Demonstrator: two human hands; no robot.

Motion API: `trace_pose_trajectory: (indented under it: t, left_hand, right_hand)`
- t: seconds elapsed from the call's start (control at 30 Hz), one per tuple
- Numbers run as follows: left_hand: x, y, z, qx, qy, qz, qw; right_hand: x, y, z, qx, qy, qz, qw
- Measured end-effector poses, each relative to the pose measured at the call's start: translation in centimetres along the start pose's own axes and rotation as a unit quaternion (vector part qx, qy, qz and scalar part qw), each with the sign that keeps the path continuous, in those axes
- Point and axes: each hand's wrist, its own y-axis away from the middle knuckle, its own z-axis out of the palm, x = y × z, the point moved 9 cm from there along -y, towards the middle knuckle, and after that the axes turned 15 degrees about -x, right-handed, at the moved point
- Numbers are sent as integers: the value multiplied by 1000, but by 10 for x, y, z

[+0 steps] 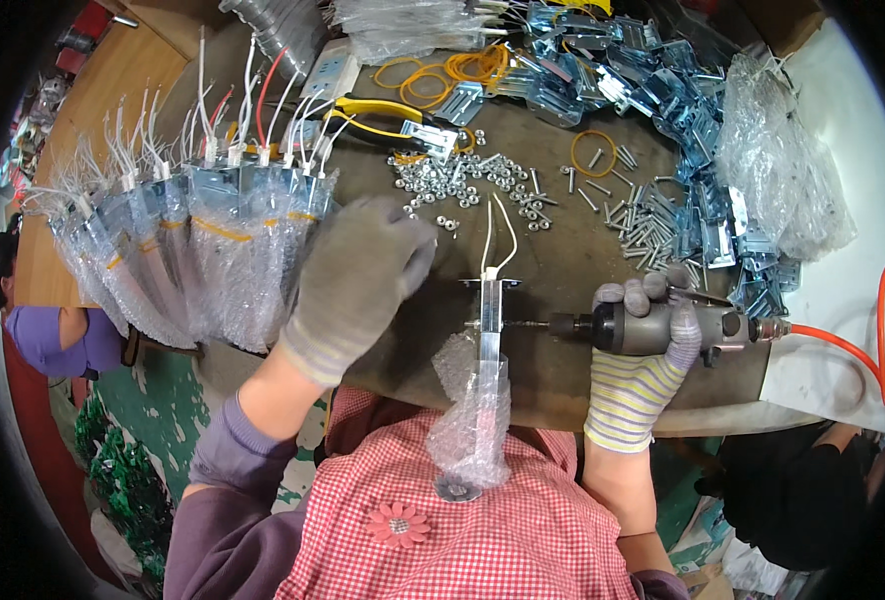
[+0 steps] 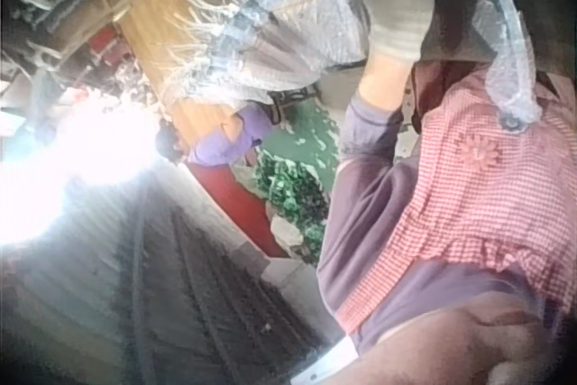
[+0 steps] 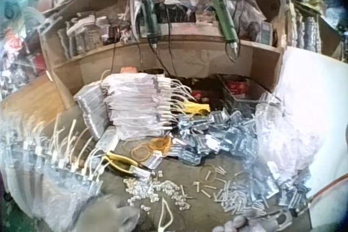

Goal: Assembling electrical switches or similar components using screws and a power driver at a workshop table.

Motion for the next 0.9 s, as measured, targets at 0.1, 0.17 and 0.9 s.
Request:
trace_pose_trajectory:
  t: [0.1,0.17,0.9]
  left_hand:
    - [7,30,8,-39,196,-23,980]
    - [15,42,15,-23,246,8,969]
    - [27,42,29,-51,133,37,989]
  right_hand:
    - [3,-1,5,-7,15,17,1000]
    - [4,-1,6,-10,10,18,1000]
    - [7,-3,5,-33,-24,23,999]
